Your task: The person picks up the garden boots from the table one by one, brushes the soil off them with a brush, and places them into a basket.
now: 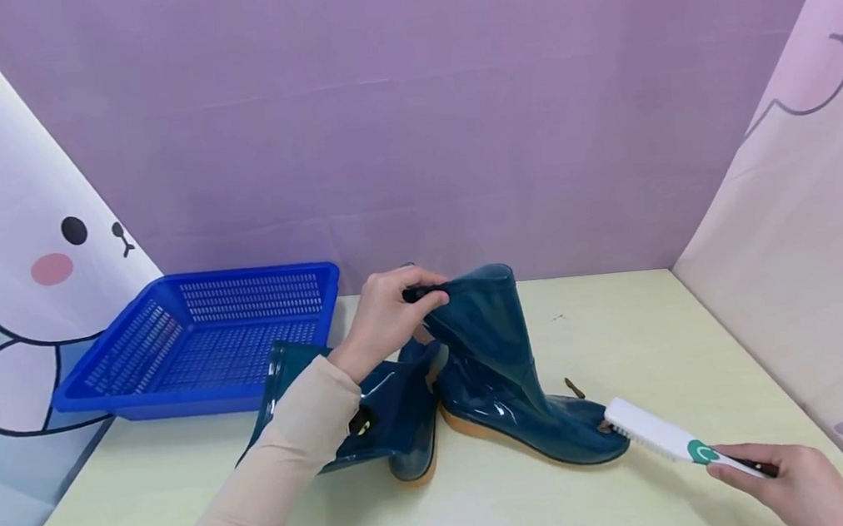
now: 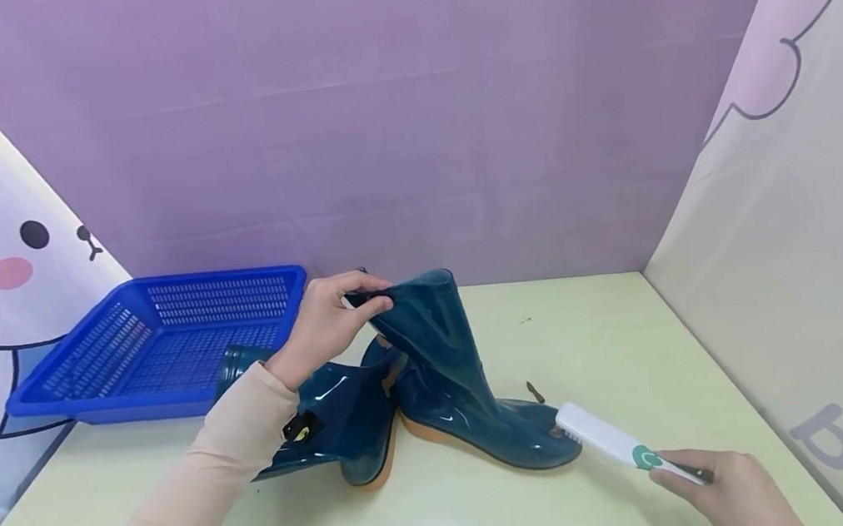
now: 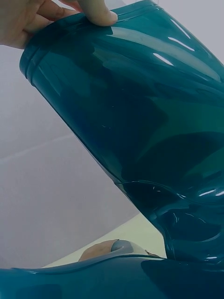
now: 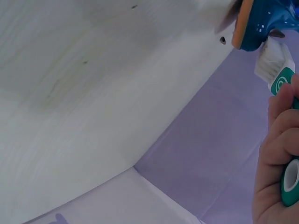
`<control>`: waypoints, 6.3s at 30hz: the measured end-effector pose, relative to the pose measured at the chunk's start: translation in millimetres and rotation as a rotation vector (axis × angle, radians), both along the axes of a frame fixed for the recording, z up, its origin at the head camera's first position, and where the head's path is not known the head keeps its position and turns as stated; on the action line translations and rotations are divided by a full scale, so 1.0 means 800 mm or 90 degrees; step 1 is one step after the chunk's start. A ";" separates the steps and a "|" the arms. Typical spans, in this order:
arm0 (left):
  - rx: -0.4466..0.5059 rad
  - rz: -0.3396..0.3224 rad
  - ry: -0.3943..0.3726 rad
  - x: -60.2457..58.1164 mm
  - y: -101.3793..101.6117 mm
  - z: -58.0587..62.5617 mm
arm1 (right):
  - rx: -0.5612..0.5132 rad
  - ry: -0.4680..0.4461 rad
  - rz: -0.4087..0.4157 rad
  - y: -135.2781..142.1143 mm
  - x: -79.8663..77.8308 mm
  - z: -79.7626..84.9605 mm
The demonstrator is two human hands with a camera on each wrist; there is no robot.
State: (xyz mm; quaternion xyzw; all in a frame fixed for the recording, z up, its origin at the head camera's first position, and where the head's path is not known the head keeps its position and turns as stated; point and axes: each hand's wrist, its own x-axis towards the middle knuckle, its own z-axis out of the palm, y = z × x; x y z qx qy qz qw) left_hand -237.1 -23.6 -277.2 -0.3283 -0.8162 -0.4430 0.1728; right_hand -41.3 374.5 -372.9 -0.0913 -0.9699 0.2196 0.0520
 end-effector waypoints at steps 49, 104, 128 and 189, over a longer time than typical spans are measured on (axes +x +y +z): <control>-0.008 -0.008 0.017 -0.002 0.003 0.002 | 0.027 0.012 0.014 0.024 0.009 0.000; -0.117 0.028 0.129 0.020 0.052 0.033 | -0.037 -0.030 -0.058 0.009 0.005 0.001; -0.085 -0.376 0.158 -0.029 0.043 0.092 | -0.028 0.018 -0.026 -0.010 -0.002 0.017; 0.104 -0.030 -0.291 0.057 0.044 0.026 | -0.070 -0.011 0.032 -0.045 -0.040 0.005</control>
